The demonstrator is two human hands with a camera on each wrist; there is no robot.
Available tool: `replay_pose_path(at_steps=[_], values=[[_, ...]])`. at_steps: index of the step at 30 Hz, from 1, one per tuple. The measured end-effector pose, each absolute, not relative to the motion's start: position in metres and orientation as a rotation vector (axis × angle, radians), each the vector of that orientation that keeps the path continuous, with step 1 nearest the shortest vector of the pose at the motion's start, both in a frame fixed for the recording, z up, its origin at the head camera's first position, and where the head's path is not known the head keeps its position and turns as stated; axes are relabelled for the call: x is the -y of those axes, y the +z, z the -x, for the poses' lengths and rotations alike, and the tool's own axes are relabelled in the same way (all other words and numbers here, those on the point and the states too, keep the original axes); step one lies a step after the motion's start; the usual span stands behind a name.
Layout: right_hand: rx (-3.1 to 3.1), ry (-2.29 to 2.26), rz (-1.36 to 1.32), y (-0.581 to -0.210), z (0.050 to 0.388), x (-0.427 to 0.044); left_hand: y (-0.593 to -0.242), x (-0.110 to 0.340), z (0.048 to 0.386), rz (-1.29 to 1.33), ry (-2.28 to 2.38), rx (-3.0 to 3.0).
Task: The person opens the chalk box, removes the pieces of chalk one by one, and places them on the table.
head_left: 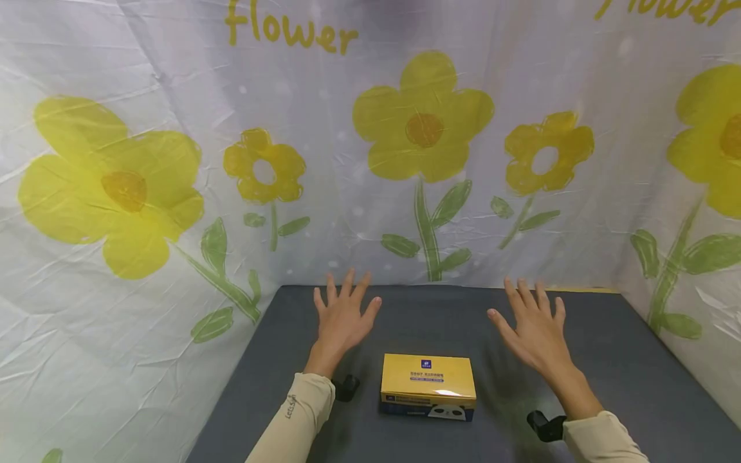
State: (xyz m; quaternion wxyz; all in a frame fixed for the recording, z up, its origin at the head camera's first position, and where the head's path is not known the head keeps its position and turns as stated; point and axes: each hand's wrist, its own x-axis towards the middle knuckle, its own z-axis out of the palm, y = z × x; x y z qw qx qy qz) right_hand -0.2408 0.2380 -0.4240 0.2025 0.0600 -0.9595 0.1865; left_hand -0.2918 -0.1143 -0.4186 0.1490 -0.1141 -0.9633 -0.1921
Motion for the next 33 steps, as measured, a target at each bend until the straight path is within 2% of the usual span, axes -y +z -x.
replay_pose_path(at_steps=[11,23,33], values=[[2.506,0.781,-0.292,-0.438,0.239,-0.238,-0.425,0.114,0.286,0.335,-0.688,2.744],[2.599,0.913,-0.393,-0.461,0.228,-0.229,-0.444,0.118,0.275,0.362,-0.823,2.746],[2.646,0.92,-0.494,-0.481,0.22,-0.212,-0.469,0.119,0.267,0.565,-0.936,2.79]])
